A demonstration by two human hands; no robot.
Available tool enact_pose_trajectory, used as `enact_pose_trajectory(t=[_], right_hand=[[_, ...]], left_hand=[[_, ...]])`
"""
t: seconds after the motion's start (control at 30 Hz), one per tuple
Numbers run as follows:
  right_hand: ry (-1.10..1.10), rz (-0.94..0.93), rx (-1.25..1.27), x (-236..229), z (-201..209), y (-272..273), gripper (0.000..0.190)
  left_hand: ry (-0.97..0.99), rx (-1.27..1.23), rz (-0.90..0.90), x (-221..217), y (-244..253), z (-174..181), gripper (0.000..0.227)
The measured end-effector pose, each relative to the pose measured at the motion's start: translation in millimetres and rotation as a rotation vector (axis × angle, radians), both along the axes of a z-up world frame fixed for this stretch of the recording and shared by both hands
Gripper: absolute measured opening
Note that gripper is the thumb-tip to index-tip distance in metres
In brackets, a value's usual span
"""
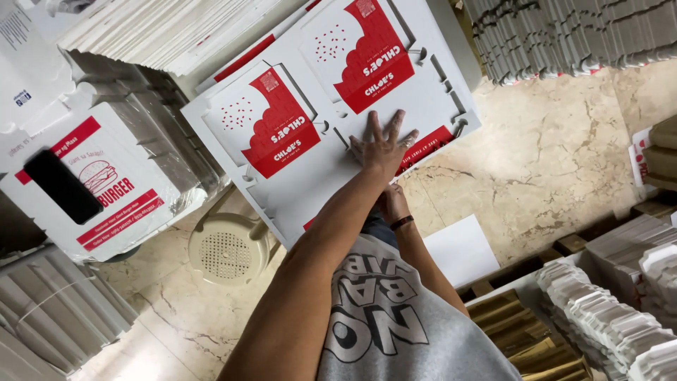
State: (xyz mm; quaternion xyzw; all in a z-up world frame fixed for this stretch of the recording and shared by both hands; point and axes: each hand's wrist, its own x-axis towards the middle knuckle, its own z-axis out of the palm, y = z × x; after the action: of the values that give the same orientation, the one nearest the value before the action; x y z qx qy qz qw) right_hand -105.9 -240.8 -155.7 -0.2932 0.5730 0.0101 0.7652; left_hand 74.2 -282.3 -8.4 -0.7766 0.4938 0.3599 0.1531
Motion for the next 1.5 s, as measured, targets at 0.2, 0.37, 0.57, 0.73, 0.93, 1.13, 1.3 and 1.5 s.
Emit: enact_pose_trajectory(t=[0.2, 0.37, 0.57, 0.73, 0.93, 1.13, 1.3, 1.5], right_hand=[[0.119, 0.06, -0.107, 69, 123, -3, 0.043], [-0.021, -0.15, 0.011, 46, 69, -1, 0.042], [0.015, -0.173, 0.003, 59, 91, -9, 0.044], [0.107, -0.035, -0.292, 79, 147, 9, 0.049], [0.008, 0.079, -0.384, 59, 97, 8, 0.06], [-0.058, 0.085, -0.573, 59, 110, 30, 0.034], [-0.023, 0.069, -0.751, 43, 80, 44, 0.025], [-0.006, 0.053, -0.339, 6, -8, 20, 0.037]], left_hand=[[-0.01, 0.023, -0.118, 14, -6, -10, 0.075], [0.037, -0.018, -0.115, 21, 1, -17, 0.081], [0.039, -0.05, -0.083, 23, 0, -7, 0.081], [0.083, -0.031, -0.094, 24, -4, -13, 0.087], [-0.018, -0.016, -0.056, 9, -5, 5, 0.096], [-0.122, -0.048, -0.042, 2, -6, 17, 0.099], [-0.067, -0.054, -0.07, 9, -15, 23, 0.101], [0.047, -0.065, 0.09, 11, -14, 11, 0.093]])
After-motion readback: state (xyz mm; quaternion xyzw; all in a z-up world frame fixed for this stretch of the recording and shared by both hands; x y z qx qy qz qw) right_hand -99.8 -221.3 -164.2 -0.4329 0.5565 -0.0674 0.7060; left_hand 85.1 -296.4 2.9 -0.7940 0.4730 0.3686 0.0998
